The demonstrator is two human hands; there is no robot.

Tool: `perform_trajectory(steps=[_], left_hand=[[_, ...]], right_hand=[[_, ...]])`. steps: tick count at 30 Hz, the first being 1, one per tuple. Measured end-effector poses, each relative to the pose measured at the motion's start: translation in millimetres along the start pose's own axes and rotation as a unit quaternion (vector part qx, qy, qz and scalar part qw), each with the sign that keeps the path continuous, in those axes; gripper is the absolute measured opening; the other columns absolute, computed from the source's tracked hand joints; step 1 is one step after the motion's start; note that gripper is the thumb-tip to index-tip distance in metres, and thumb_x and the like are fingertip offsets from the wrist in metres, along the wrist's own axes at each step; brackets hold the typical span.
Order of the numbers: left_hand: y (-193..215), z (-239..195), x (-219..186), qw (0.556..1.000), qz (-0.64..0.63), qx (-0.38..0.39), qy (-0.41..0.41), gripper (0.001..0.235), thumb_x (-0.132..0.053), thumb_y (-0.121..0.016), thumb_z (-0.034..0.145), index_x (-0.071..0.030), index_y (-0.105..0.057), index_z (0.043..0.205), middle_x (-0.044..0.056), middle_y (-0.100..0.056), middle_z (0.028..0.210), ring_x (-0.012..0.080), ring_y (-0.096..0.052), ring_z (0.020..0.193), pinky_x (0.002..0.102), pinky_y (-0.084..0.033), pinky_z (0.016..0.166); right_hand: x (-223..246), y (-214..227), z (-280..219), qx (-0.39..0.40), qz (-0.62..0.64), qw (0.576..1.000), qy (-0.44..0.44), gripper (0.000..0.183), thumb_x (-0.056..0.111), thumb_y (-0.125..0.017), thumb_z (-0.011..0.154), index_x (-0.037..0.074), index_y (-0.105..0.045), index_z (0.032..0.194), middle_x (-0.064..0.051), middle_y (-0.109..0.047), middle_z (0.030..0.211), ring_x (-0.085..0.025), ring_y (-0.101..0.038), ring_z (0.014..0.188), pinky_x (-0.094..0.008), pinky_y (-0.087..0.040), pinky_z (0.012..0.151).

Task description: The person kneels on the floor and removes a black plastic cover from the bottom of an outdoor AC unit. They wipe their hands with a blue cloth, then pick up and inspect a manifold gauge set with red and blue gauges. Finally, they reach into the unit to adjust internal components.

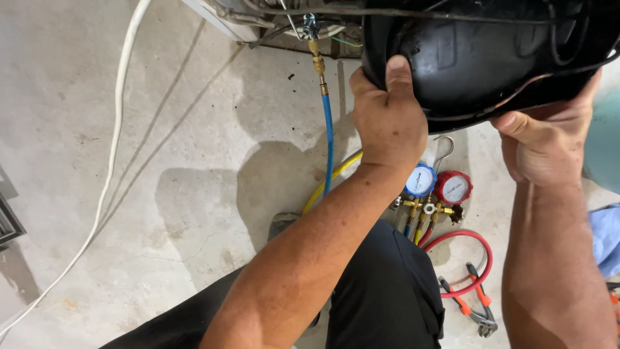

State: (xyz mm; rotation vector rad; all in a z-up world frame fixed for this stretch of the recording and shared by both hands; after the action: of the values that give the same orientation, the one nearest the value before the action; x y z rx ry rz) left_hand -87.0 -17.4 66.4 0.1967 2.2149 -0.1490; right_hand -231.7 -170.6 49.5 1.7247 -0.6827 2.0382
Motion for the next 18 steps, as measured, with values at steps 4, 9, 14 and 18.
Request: perform_trajectory(steps=[4, 9, 14, 18], left_hand=[[0, -6, -7, 1.000, 0.015, -0.009, 0.026, 0.060, -0.048, -0.043, 0.089, -0.004, -0.052, 0.129, 0.021, -0.071, 0.117, 0.0388, -0.069, 0.110, 0.046, -0.055, 0.090], [-10, -13, -2, 0.997, -0.034, -0.026, 0.067, 0.062, -0.052, -0.040, 0.090, -0.006, -0.052, 0.130, 0.018, -0.069, 0.119, 0.0363, -0.069, 0.109, 0.045, -0.056, 0.090], [-9, -9, 4, 0.996, -0.053, -0.041, 0.052, 0.054, -0.047, -0.043, 0.092, -0.006, -0.056, 0.125, 0.018, -0.070, 0.114, 0.0344, -0.069, 0.105, 0.043, -0.057, 0.089], [-4, -4, -2, 0.998, -0.035, -0.008, 0.049, 0.054, -0.048, -0.043, 0.092, -0.005, -0.055, 0.123, 0.016, -0.070, 0.114, 0.0325, -0.069, 0.106, 0.042, -0.057, 0.089]], right_hand=[[6, -2, 5, 0.028, 0.015, 0.999, 0.013, 0.096, -0.004, -0.062, 0.079, 0.020, -0.031, 0.167, -0.021, -0.038, 0.172, -0.039, -0.041, 0.161, -0.059, -0.039, 0.149], [7, 10, 14, 0.059, -0.003, 0.998, -0.011, 0.086, -0.002, -0.064, 0.083, 0.017, -0.034, 0.161, -0.022, -0.043, 0.165, -0.041, -0.047, 0.156, -0.062, -0.048, 0.141], [5, 7, 10, 0.030, -0.001, 0.999, -0.010, 0.088, 0.003, -0.068, 0.080, 0.017, -0.036, 0.161, -0.020, -0.045, 0.164, -0.037, -0.048, 0.155, -0.057, -0.047, 0.141], [12, -6, 8, 0.025, -0.002, 1.000, 0.004, 0.079, 0.005, -0.069, 0.082, 0.015, -0.037, 0.154, -0.018, -0.047, 0.160, -0.035, -0.049, 0.151, -0.057, -0.047, 0.139]])
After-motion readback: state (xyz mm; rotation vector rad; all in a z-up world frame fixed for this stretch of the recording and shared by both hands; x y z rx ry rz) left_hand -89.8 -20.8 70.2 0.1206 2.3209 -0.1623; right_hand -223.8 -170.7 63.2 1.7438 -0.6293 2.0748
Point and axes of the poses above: each hand's wrist, its own z-axis towards the middle knuckle, its own y-axis out of the back of the hand, x = y × z, the point moved 4 cm from there along z, towards the middle knuckle
